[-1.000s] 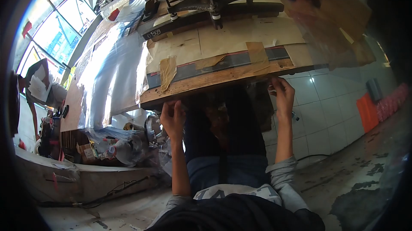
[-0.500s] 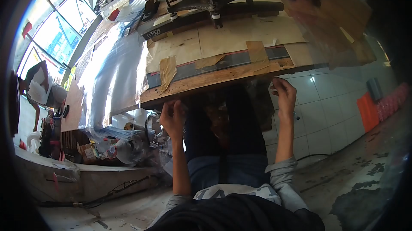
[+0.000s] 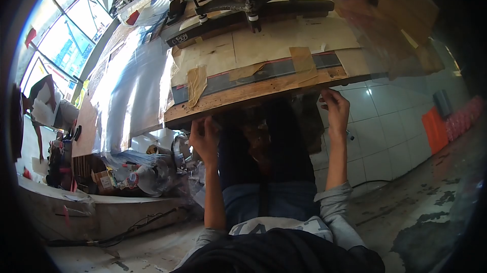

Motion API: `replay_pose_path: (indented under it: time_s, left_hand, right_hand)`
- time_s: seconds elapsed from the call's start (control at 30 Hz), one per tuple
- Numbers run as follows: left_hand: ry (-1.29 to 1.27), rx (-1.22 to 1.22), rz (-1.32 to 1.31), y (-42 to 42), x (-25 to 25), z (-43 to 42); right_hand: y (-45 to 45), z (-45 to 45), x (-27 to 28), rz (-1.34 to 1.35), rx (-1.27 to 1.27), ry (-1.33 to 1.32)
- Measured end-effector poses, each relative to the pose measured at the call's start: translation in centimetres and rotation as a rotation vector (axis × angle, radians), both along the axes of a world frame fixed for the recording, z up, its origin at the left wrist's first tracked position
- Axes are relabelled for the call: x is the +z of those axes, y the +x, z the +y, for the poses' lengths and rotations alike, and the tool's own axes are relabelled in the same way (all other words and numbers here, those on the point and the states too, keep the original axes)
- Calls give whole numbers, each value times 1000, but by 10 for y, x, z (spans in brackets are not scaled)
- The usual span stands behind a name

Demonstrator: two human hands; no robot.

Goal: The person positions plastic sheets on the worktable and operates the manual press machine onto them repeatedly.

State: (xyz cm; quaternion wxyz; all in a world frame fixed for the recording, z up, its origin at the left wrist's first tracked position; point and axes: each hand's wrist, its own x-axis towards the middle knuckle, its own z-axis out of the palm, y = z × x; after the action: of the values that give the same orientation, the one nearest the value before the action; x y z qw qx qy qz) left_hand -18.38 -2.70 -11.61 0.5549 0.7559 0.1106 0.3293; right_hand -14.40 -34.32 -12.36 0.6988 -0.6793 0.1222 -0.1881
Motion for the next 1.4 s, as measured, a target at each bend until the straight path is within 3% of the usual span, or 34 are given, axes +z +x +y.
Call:
replay_pose_path:
  time_s: [0.2,0.4,0.43,0.5,0.53,0.6,0.73,0.87,1.07,1.4]
  left_hand:
    - [-69,-28,-84,5,-12,-1]
    - [-69,-36,-2,-6,1,-2]
    - [47,95,-51,-11,-1,-3]
    - [280,358,-152,-18,-6,-6]
    - [365,336,-263,-16,-2,-11]
    - [540,290,-473,-17,14,-24]
    - [862,56,-364,9,67,-52]
    - [929,99,-306,41,45,-63]
    - [1039,355,-542,68,11,-59]
    - [1015,399,-594,71,8,-60]
  right_hand:
    - [2,1,-1,-19,-10,-5]
    - [-8,7,7,-14,-43,-23]
    - [-12,11,12,-13,-62,-36]
    - [-18,29,16,-278,-396,-453]
    - [-19,41,19,-411,-565,-658]
    - [-21,59,44,-508,-499,-775]
    - [7,81,65,-579,-266,-992]
    - [36,80,37,-732,-386,-1215]
    - [56,77,19,-866,-546,-1225]
    - [58,78,17,-880,-576,-1211]
